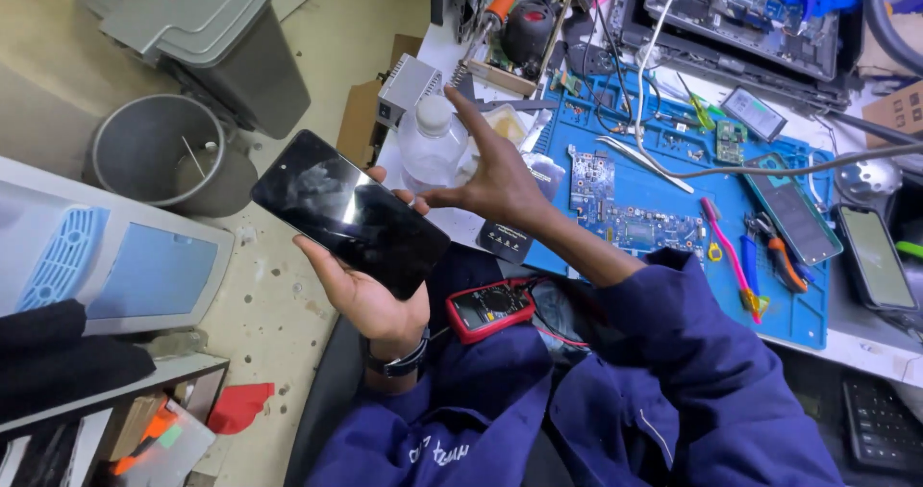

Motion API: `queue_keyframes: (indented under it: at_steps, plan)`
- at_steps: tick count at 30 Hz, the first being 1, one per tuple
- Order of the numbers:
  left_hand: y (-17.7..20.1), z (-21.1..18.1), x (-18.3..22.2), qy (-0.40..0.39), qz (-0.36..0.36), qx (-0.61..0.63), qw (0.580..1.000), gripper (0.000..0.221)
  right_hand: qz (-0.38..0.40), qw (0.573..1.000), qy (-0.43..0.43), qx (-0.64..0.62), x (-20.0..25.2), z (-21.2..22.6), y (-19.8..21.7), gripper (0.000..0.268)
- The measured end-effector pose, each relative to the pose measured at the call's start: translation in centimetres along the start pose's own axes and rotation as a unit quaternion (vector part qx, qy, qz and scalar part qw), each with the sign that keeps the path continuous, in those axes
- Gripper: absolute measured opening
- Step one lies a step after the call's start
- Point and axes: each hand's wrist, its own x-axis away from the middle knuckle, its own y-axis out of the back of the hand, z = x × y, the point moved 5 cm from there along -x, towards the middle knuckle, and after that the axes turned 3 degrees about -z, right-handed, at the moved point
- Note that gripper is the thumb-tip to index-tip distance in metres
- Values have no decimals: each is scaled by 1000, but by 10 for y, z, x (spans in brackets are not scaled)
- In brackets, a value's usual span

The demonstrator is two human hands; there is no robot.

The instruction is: Cleaning a smartphone screen and assembling internal components including the battery and motherboard.

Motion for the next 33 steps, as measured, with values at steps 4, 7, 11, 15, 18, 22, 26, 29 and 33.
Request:
queue_keyframes:
  at_steps: [4,7,11,15,18,22,26,29,33]
  plan:
    - [3,-4,2,-1,-17,-12,1000,71,-38,997,54,-37,8,11,1,85]
    - [2,-3,6,26,-23,10,999,74,-43,993,102,49,51,40,39,87]
    - [-6,21,19,125,1,17,992,74,-19,907,236,347,124,107,90,72]
    - [4,73,49,234,-4,-1,972,78,52,850,168,496,150,120,103,67]
    - [6,108,81,452,15,130,882,83,113,779,180,590,160,125,103,70]
    - [7,114,73,393,1,44,919,82,185,663,194,699,160,120,106,60]
    - [4,96,57,304,25,-13,952,71,197,501,173,825,146,113,109,25]
    - [7,97,59,328,48,30,943,71,205,408,184,871,145,112,109,17]
    - [8,100,64,358,55,69,930,71,225,356,181,889,146,118,109,18]
